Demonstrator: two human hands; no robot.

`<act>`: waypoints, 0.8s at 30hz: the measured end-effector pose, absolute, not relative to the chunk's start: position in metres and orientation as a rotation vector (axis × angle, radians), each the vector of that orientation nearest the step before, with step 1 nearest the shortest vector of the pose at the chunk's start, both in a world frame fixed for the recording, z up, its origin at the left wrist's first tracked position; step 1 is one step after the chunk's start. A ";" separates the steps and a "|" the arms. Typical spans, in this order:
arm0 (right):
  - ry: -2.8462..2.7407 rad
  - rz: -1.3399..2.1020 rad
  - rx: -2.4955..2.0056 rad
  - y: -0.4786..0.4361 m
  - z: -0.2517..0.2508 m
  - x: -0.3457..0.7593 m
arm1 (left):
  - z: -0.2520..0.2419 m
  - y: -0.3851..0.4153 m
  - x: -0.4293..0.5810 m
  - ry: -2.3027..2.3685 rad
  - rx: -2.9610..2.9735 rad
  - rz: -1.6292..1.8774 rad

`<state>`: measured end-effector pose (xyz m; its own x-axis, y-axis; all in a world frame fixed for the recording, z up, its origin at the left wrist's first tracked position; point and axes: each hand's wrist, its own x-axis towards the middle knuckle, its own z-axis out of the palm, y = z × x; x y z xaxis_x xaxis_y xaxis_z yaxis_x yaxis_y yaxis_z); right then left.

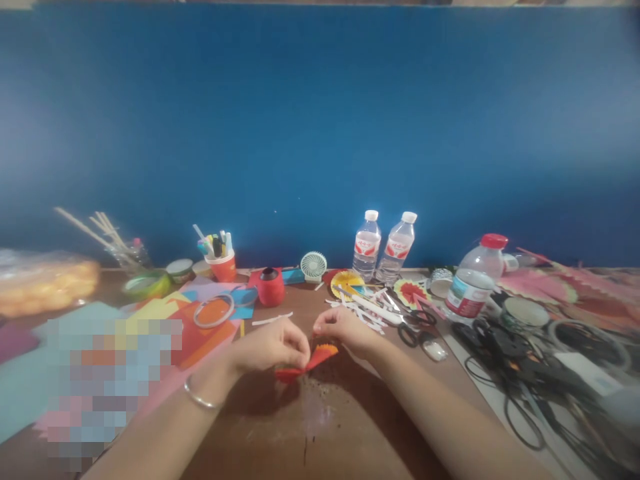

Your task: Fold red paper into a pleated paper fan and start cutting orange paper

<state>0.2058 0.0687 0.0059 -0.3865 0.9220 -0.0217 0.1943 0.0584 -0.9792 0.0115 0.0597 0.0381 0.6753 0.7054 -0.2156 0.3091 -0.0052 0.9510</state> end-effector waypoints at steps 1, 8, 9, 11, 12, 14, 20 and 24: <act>-1.676 1.344 -1.140 0.068 0.009 0.205 | 0.037 0.059 0.013 0.905 1.637 0.299; -1.841 0.880 -1.200 0.039 0.036 0.192 | 0.020 0.074 0.015 1.203 1.625 0.561; -1.856 0.812 -1.187 0.036 0.036 0.190 | 0.019 0.077 0.013 1.215 1.594 0.636; -1.798 0.813 -1.193 0.036 0.034 0.189 | 0.020 0.082 0.010 1.206 1.535 0.759; -1.740 0.871 -1.211 0.039 0.031 0.189 | 0.022 0.083 0.008 1.185 1.515 0.799; -1.611 1.038 -1.256 0.048 0.023 0.192 | 0.028 0.082 0.004 1.116 1.508 0.826; -1.690 1.259 -1.198 0.066 0.010 0.203 | 0.041 0.062 0.006 0.893 1.630 0.440; -1.734 1.199 -1.222 0.059 0.016 0.200 | 0.031 0.059 0.015 1.052 1.789 0.296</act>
<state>0.2004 0.0593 0.0161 -0.3182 0.9476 0.0265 0.3097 0.1303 -0.9419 0.0146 0.0593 0.0307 0.5917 0.7653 -0.2535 0.5210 -0.1231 0.8446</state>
